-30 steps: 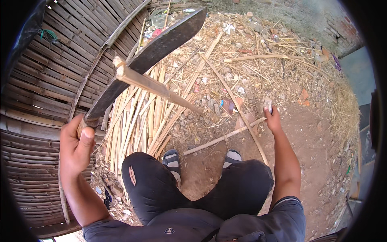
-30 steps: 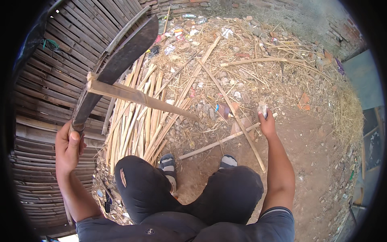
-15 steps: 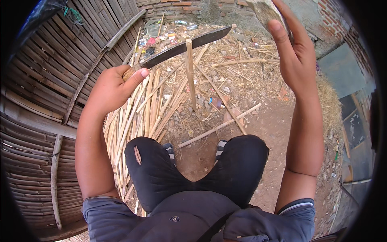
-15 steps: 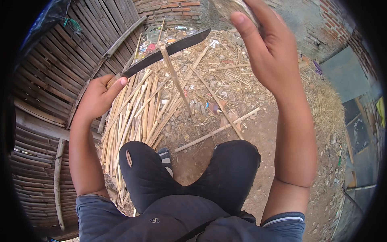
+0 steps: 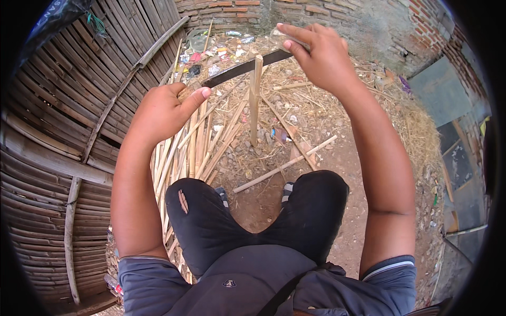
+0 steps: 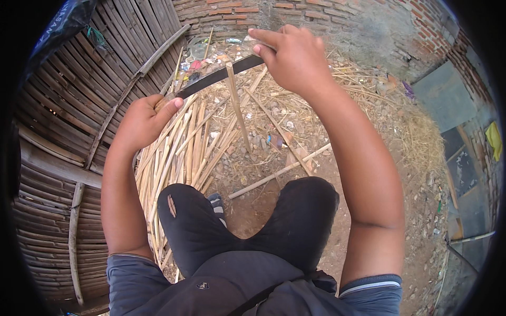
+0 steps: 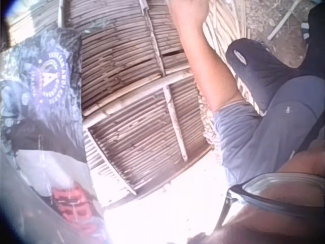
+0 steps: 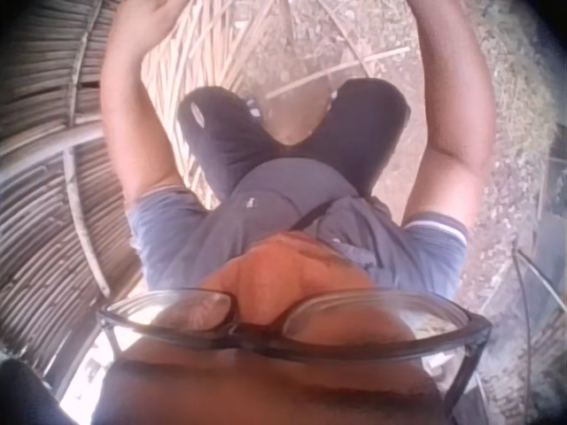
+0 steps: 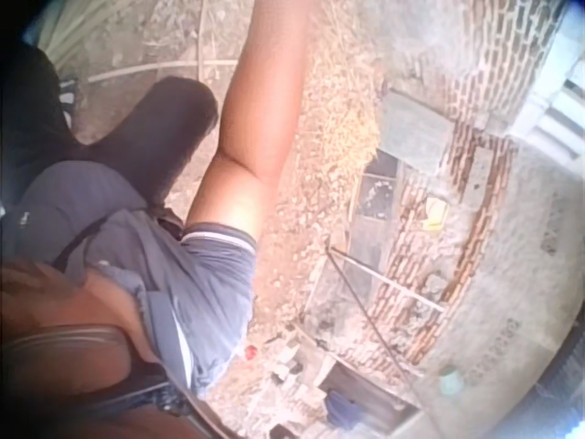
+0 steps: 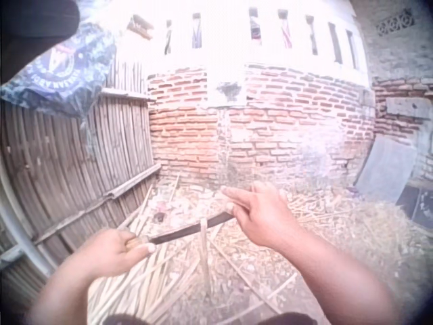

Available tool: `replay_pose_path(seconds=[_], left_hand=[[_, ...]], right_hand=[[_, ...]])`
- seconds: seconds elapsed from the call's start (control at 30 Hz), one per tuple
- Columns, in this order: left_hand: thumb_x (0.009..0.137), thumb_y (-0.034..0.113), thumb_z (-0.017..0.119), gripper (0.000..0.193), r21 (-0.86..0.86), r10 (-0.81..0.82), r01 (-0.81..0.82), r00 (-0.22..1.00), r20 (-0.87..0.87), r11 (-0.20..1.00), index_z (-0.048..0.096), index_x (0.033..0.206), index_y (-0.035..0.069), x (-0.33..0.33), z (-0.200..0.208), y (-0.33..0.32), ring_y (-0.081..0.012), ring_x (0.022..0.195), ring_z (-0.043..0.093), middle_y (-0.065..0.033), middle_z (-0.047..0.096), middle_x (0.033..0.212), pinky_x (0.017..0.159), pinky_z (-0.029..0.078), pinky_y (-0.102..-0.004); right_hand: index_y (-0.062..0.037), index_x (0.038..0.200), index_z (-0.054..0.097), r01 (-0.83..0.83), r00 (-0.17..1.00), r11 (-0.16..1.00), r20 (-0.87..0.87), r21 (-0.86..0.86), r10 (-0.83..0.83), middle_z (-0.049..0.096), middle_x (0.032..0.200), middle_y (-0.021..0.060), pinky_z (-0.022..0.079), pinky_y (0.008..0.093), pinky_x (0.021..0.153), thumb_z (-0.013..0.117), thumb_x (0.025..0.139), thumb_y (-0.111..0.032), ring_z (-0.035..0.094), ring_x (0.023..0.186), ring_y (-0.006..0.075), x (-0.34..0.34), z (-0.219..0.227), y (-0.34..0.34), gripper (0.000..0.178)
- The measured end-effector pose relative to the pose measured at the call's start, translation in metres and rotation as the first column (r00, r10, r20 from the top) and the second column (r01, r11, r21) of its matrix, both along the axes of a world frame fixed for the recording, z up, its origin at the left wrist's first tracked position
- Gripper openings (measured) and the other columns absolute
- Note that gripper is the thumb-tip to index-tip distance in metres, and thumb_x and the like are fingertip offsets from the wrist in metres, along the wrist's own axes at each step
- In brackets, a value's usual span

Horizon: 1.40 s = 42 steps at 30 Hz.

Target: The person shaves a strip of bamboo using a large blade, then repeats the process on a second strip.

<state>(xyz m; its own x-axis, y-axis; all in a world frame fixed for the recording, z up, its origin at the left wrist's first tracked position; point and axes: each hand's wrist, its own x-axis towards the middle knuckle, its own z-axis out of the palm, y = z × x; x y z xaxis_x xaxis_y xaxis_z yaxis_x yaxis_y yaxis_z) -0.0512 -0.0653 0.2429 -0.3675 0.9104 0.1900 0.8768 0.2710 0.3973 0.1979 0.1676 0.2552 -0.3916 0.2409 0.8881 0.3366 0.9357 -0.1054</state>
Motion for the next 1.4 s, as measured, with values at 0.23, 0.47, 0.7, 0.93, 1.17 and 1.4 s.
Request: replay_pose_path(seconds=[0.23,0.47,0.7,0.93,1.17,1.4], left_hand=[[0.098,0.059,0.063,0.068,-0.021,-0.025,0.024,0.999,-0.035,0.999,0.066,0.082,-0.007,0.002,0.001,0.002,-0.0216,0.057,0.054,-0.0151,0.056,0.06,0.06,0.049,-0.041],[0.093,0.053,0.073,0.059,0.058,-0.094,0.103,0.984,-0.152,0.993,0.067,0.089,-0.006,-0.006,-0.006,0.011,-0.0227,0.057,0.057,-0.0162,0.058,0.063,0.06,0.049,-0.0413],[0.085,0.027,0.083,0.033,0.033,-0.015,0.021,0.983,-0.185,0.999,0.069,0.097,-0.001,-0.007,-0.009,0.006,-0.0364,0.074,0.069,-0.0204,0.068,0.075,0.07,0.052,-0.0441],[0.083,0.015,0.077,0.025,0.023,-0.019,0.024,0.984,-0.177,0.999,0.069,0.1,-0.001,-0.009,-0.011,0.004,-0.0412,0.078,0.068,-0.023,0.069,0.082,0.073,0.053,-0.0444],[0.082,0.012,0.071,0.027,-0.049,0.012,-0.018,0.991,-0.137,0.999,0.068,0.106,-0.001,-0.016,-0.015,0.0,-0.0454,0.093,0.068,-0.027,0.071,0.093,0.085,0.055,-0.0482],[0.081,0.011,0.069,0.028,-0.059,0.01,-0.018,0.991,-0.137,0.998,0.068,0.106,-0.001,-0.018,-0.015,-0.005,-0.0454,0.093,0.068,-0.0275,0.07,0.093,0.085,0.055,-0.0485]], right_hand=[[-0.026,0.127,0.075,-0.062,0.996,0.953,0.036,-0.297,0.076,0.075,0.107,0.0136,0.054,0.0439,0.091,0.066,0.1,-0.039,0.07,0.103,0.0292,-0.003,0.026,-0.017,0.032],[-0.0234,0.129,0.074,-0.044,0.997,0.96,0.046,-0.277,0.059,0.074,0.116,0.0151,0.054,0.0418,0.091,0.069,0.098,-0.032,0.07,0.106,0.0282,-0.005,0.023,-0.016,0.033],[-0.025,0.134,0.071,0.116,0.962,0.991,0.258,-0.073,-0.093,0.074,0.119,0.0131,0.055,0.0408,0.089,0.07,0.099,-0.031,0.07,0.098,0.0265,-0.017,0.007,-0.024,0.035],[-0.0193,0.133,0.07,0.1,0.971,0.975,0.231,-0.199,-0.053,0.073,0.117,0.0181,0.05,0.0437,0.103,0.065,0.1,-0.029,0.067,0.112,0.0304,-0.016,0.007,-0.023,0.034],[-0.0104,0.133,0.068,-0.125,0.987,0.957,0.066,-0.261,0.147,0.072,0.123,0.0179,0.051,0.0382,0.101,0.064,0.101,-0.021,0.067,0.114,0.0245,-0.016,0.05,-0.035,0.034],[-0.0258,0.133,0.071,0.139,0.959,0.953,0.277,-0.27,-0.061,0.075,0.114,0.0131,0.057,0.0397,0.082,0.063,0.104,-0.032,0.071,0.099,0.0225,-0.025,0.041,-0.027,0.031]])
